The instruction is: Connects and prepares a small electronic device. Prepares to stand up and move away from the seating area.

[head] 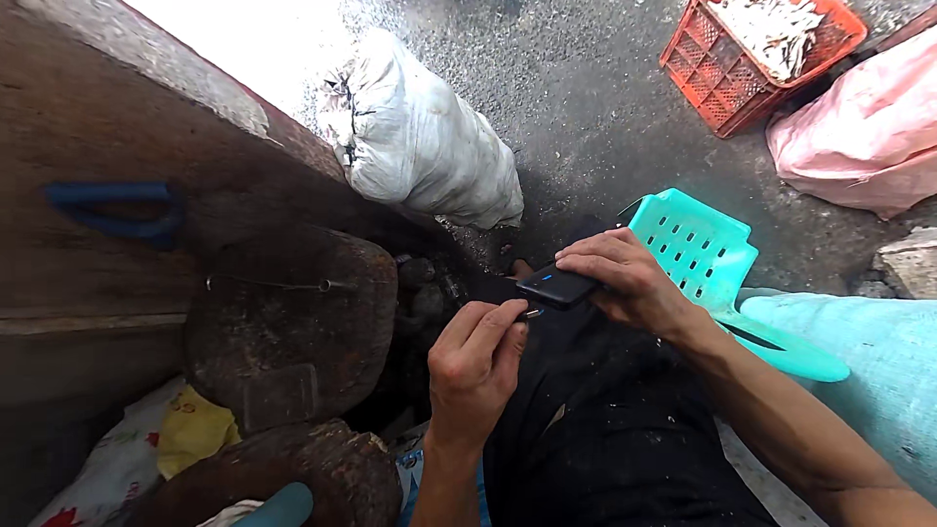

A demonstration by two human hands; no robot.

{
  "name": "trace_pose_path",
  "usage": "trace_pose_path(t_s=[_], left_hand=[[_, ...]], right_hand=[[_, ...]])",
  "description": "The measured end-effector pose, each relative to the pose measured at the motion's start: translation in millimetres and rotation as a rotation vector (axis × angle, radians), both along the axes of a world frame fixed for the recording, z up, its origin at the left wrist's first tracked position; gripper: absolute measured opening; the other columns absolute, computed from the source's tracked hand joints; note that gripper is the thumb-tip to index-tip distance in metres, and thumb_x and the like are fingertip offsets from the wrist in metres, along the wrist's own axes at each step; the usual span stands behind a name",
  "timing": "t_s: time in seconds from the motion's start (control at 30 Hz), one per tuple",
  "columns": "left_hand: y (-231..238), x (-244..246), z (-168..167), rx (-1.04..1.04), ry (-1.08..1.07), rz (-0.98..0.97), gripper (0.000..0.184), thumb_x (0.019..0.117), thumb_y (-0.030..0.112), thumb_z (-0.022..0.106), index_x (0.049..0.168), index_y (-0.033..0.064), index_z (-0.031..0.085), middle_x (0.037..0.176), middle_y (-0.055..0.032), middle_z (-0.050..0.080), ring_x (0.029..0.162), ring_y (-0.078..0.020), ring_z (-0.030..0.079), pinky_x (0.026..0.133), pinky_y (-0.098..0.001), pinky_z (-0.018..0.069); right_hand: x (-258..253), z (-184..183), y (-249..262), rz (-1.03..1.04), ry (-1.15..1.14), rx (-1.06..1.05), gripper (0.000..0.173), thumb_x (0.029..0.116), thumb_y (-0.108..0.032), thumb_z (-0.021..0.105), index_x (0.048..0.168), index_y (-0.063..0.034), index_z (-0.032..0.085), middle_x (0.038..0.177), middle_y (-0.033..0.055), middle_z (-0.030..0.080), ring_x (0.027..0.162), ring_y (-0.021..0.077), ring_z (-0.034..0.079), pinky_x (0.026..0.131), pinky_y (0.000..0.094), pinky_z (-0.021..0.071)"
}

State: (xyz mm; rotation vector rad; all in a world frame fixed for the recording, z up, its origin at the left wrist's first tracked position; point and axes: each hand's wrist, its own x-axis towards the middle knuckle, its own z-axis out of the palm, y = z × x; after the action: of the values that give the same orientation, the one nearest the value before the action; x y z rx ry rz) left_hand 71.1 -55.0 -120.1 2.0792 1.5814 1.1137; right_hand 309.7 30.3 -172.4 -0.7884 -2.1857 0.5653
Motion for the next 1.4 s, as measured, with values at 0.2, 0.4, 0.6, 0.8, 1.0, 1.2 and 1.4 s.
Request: trace_pose_path(t_s=[0.2,0.4,0.6,0.8,1.0,1.2,1.4], left_hand=[[1.5,-3.6,0.7,-0.063,-0.056,-0.031,0.027,0.1033,0.022,0.058,0.106,0.0023,0.076,0.091,-0.0049,0.069,0.08,-0.0039,0.063,0.071,-0.017,0.0531],[3.3,-5.0,-5.0,-0.069,-0.127,-0.038,0.026,0.1017,0.021,0.062,0.112,-0.0013,0.071,0.094,-0.0065,0.07,0.081,-0.0034,0.065,0.072,-0.0164,0.0556],[4.8,-5.1,-6.9,-0.04,-0.145,-0.043,0.022,0.1013,0.018,0.062,0.106,0.0005,0.073,0.094,-0.0065,0.07,0.082,-0.004,0.064,0.073,-0.0166,0.0543],[2.7,-7.1,-9.8,-0.034,-0.166,-0.041,0.021,0.1006,0.017,0.063,0.105,0.0004,0.074,0.094,-0.0065,0.07,0.082,-0.0043,0.064,0.072,-0.0165,0.0543],[-3.9,-19.4,-17.1,-0.08,-0.258,-0.075,0.022,0.1026,0.021,0.062,0.106,0.0013,0.072,0.096,-0.0045,0.07,0.084,-0.0028,0.065,0.073,-0.0167,0.0559],[-4.4,-24.0,-16.5,-0.114,-0.229,-0.047,0.022,0.1017,0.021,0.063,0.106,0.0009,0.072,0.096,-0.0048,0.071,0.084,-0.0026,0.066,0.073,-0.0167,0.0563],[-6.6,-25.1,-20.5,-0.155,-0.224,-0.043,0.021,0.1008,0.019,0.063,0.105,0.0012,0.073,0.095,-0.0043,0.071,0.082,-0.0018,0.065,0.072,-0.0162,0.0561]], right_hand=[[-0.4,-3.1,1.3,-0.003,0.017,-0.026,0.025,0.0922,-0.01,0.068,0.116,-0.0098,0.075,0.121,0.0056,0.073,0.116,0.0189,0.066,0.103,0.0472,0.0481],[-1.0,-5.1,3.0,-0.007,0.007,-0.02,0.024,0.0932,-0.011,0.068,0.117,-0.0094,0.075,0.121,0.006,0.073,0.117,0.0189,0.065,0.104,0.0472,0.0474],[-2.5,-6.5,6.4,-0.029,0.008,0.035,0.024,0.0937,-0.009,0.067,0.117,-0.009,0.074,0.123,0.0074,0.072,0.118,0.0205,0.065,0.105,0.047,0.0472],[-1.6,-13.7,-0.9,-0.005,0.038,-0.12,0.029,0.0952,-0.015,0.071,0.122,-0.0068,0.072,0.126,0.0078,0.071,0.116,0.0189,0.066,0.097,0.0414,0.054],[-4.3,-44.4,-35.7,0.101,0.148,-0.358,0.035,0.1042,-0.026,0.061,0.133,-0.0057,0.065,0.13,0.0083,0.07,0.12,0.0162,0.065,0.106,0.0418,0.0508],[-8.6,-63.7,-63.2,0.288,0.06,-0.599,0.047,0.1079,-0.04,0.049,0.146,-0.0131,0.056,0.14,0.0085,0.063,0.131,0.0207,0.057,0.111,0.0476,0.0444],[-3.6,-73.0,-44.5,0.588,-0.111,-0.967,0.068,0.1039,-0.059,0.039,0.15,-0.011,0.052,0.137,0.0151,0.059,0.13,0.0268,0.053,0.112,0.0505,0.0403]])
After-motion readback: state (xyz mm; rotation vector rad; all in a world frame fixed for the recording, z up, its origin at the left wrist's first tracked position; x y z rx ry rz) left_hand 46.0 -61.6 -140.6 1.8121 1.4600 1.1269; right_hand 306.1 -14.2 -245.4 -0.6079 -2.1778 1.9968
